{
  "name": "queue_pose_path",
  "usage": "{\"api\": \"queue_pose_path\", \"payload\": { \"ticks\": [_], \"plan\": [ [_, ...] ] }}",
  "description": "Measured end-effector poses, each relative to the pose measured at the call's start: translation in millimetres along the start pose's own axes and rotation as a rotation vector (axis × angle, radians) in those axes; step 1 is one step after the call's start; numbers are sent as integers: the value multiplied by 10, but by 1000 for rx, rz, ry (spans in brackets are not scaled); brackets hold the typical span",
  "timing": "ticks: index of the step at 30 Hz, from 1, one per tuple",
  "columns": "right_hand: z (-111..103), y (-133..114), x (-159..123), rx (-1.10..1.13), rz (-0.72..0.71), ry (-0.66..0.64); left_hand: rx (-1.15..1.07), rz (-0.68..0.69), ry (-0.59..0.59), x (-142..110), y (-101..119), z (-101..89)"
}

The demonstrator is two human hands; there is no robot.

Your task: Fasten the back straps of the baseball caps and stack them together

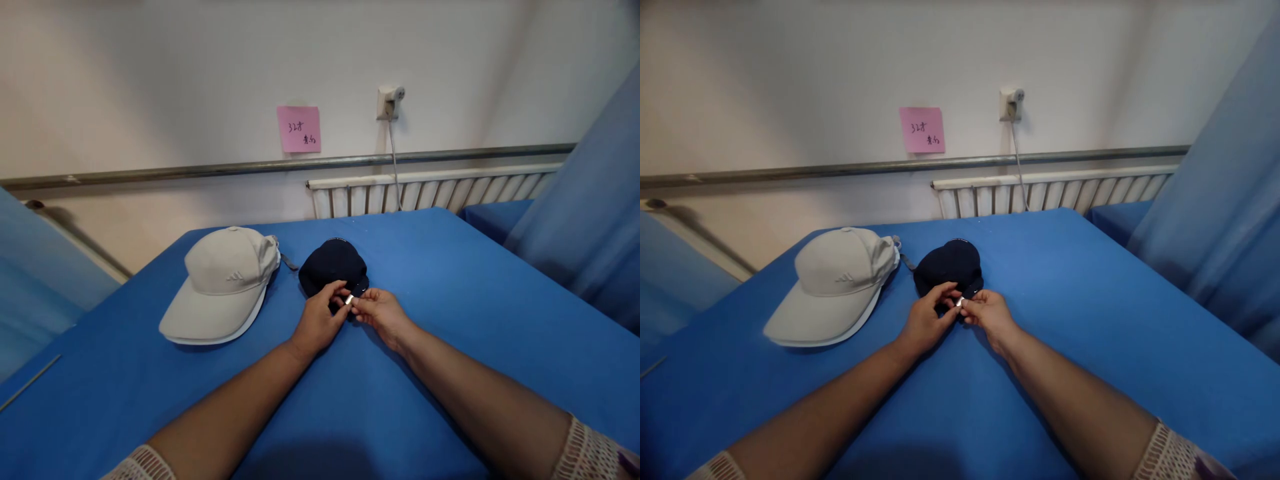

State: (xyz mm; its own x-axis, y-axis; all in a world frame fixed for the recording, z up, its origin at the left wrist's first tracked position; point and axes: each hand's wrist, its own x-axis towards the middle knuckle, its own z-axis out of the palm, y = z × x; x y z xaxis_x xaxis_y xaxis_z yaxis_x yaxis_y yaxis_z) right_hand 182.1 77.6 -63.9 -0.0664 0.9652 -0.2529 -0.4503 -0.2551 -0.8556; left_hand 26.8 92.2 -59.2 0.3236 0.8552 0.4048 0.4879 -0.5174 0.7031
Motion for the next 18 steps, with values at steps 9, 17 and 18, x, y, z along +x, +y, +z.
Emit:
{"api": "queue_pose_path", "payload": {
  "ticks": [9,17,18],
  "plan": [
    [16,22,42,-91,-109,8,379,243,-3,-19,123,-81],
    [29,18,-1,-95,-158,-46,345,200,30,-22,111,-73],
    [23,11,-10,-46,-138,-54,334,196,36,-22,105,-75]
  ]
}}
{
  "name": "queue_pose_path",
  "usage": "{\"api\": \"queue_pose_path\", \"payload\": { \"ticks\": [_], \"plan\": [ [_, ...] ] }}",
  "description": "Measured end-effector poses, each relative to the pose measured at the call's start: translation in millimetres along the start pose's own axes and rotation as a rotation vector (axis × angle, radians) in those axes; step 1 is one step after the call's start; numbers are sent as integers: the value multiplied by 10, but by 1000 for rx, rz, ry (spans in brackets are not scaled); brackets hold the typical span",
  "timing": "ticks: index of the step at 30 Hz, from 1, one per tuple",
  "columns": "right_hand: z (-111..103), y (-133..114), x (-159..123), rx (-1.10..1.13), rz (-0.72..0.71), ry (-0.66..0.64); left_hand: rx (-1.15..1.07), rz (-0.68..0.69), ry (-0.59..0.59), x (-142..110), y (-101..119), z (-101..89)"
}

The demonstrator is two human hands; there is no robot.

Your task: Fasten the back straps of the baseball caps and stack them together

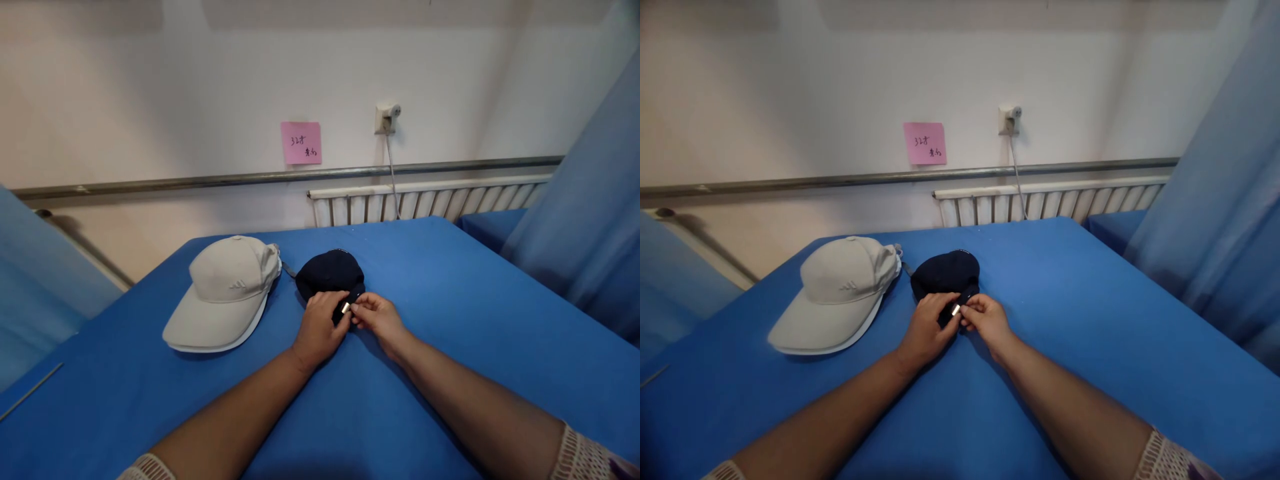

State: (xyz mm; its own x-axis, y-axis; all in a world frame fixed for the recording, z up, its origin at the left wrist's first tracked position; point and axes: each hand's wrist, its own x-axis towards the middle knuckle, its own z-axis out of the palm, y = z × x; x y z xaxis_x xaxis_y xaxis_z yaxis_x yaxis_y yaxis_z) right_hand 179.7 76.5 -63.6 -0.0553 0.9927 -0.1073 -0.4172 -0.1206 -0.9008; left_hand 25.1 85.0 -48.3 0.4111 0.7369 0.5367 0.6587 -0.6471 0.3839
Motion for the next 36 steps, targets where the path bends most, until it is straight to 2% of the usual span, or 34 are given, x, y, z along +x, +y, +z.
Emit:
{"api": "queue_pose_path", "payload": {
  "ticks": [4,7,11,15,21,25,31,33,36],
  "plan": [
    [-56,-39,11,254,129,7,-16,-12,14,1,-13,-12],
    [-101,-61,51,361,188,46,4,-13,3,11,-4,-27],
    [-119,-66,67,426,186,36,2,-34,18,24,9,-46],
    [-119,-65,49,474,183,-54,-39,-20,-6,16,20,-63],
    [-129,-55,51,455,188,-105,-46,34,-35,-10,21,-58],
    [-124,-35,69,416,202,-76,-23,-1,-37,-18,0,-28],
    [-109,-20,44,370,300,-58,13,-66,-41,-17,-27,7],
    [-97,-21,18,350,307,-27,-3,-79,-46,-17,-35,16],
    [-71,-22,-16,293,265,98,-45,-96,-58,-19,-48,30]
  ]
}}
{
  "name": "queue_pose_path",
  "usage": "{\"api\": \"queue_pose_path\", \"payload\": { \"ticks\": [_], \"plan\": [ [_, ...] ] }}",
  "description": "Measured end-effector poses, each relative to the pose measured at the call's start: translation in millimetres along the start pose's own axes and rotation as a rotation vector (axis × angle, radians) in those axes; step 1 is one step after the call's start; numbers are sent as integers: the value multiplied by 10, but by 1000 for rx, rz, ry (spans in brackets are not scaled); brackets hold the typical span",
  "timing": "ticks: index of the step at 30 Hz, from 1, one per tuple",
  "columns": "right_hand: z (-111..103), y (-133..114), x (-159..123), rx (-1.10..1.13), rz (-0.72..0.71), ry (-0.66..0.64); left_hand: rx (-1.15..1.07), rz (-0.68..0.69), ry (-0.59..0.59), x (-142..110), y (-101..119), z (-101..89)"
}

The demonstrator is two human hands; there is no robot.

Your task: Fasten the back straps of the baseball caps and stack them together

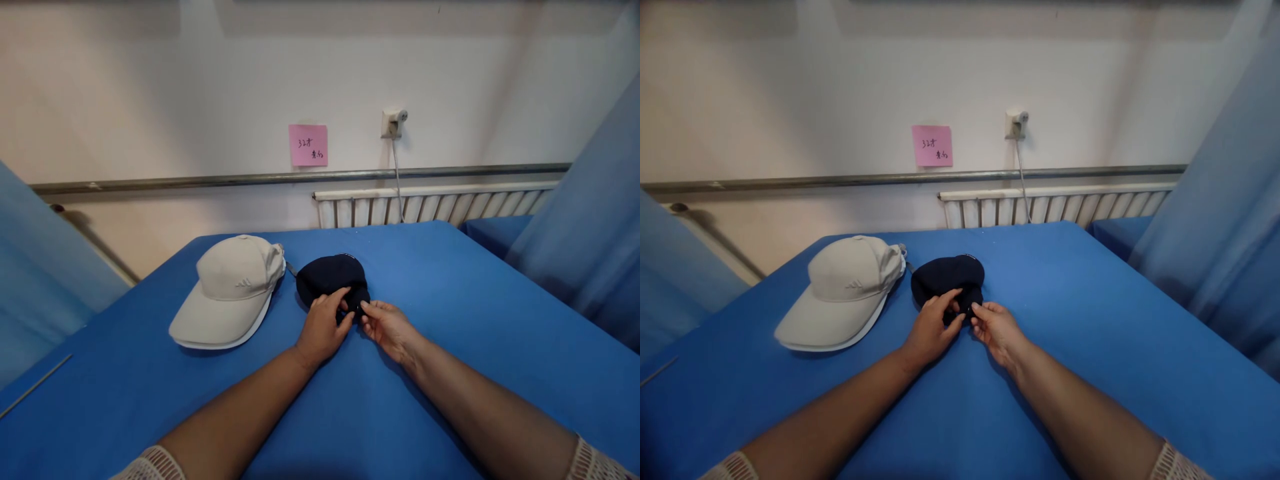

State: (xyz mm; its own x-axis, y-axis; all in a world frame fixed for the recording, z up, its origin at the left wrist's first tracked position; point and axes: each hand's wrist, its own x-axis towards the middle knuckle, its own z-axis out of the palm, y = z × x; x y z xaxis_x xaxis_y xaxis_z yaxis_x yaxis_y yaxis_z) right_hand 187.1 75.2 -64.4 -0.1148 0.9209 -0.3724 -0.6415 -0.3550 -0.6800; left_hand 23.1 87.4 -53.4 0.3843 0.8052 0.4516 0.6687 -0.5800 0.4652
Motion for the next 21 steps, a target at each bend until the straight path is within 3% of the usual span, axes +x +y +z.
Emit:
{"api": "queue_pose_path", "payload": {
  "ticks": [4,10,16,21],
  "plan": [
    [34,12,-7,-128,-92,129,-39,-18,2,2,-3,19],
    [57,13,26,-271,-242,152,-109,-48,5,17,22,40],
    [43,34,-10,-205,-177,22,-103,-86,2,28,-20,58],
    [29,46,-13,-199,-166,46,-87,-62,-1,37,-42,59]
  ]
}}
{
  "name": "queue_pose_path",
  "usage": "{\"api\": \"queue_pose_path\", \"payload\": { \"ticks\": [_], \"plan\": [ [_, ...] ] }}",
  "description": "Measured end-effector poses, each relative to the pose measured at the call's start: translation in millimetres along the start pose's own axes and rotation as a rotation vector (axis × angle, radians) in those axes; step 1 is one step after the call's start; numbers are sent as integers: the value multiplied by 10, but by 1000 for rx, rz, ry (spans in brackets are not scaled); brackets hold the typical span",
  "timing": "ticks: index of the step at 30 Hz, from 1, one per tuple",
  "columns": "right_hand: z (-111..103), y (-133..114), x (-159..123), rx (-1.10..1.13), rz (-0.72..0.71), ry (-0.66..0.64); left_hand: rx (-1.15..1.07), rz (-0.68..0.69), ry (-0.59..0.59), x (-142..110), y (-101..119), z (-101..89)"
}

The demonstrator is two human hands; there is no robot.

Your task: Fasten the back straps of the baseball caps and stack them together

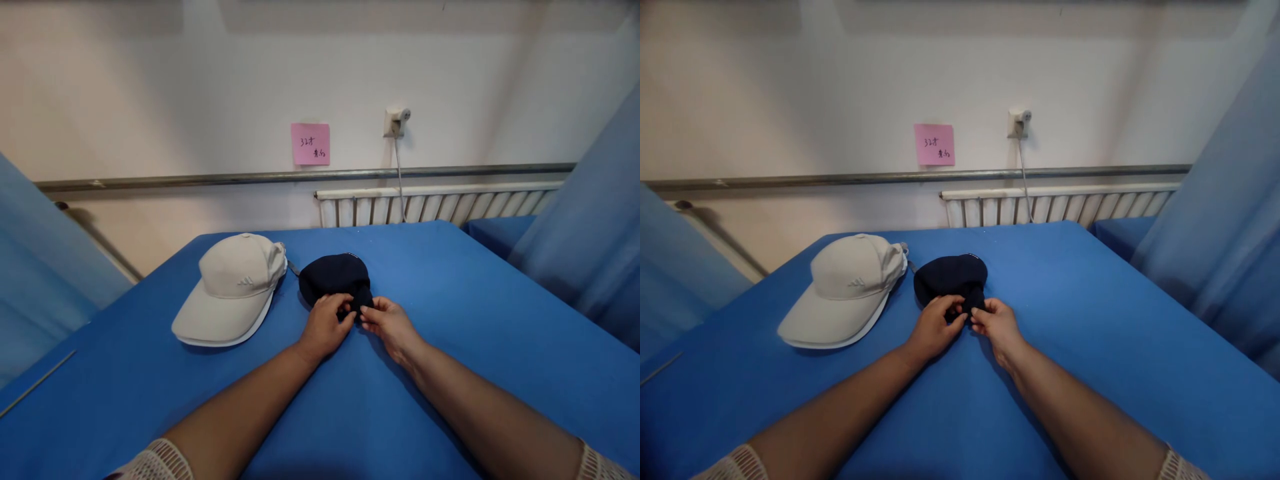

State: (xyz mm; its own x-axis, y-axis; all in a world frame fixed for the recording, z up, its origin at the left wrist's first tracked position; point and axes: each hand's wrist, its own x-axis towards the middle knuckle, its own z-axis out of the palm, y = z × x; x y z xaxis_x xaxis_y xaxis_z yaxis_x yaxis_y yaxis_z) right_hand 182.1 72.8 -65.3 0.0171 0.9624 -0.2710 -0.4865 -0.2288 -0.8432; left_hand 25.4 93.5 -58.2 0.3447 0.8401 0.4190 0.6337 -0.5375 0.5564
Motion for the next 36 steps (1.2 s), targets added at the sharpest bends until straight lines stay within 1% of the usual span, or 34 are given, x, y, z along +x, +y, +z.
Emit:
{"api": "queue_pose_path", "payload": {
  "ticks": [4,9,12,18,24,28,32,36],
  "plan": [
    [5,0,18,17,-20,82,-30,12,-12,16,5,-12],
    [-4,-8,42,64,-78,125,-132,-25,-35,39,-46,-4],
    [-1,-4,53,56,-112,123,-239,-52,-15,54,-79,11],
    [19,29,61,36,-186,94,-402,-207,10,79,-13,-6],
    [31,53,68,15,-203,73,-441,-265,-1,81,17,9],
    [54,62,58,-7,-225,63,-473,-305,33,70,-22,52],
    [65,62,50,-42,-229,62,-448,-304,60,53,-48,74],
    [55,56,59,-32,-228,73,-425,-236,31,35,-56,76]
  ]
}}
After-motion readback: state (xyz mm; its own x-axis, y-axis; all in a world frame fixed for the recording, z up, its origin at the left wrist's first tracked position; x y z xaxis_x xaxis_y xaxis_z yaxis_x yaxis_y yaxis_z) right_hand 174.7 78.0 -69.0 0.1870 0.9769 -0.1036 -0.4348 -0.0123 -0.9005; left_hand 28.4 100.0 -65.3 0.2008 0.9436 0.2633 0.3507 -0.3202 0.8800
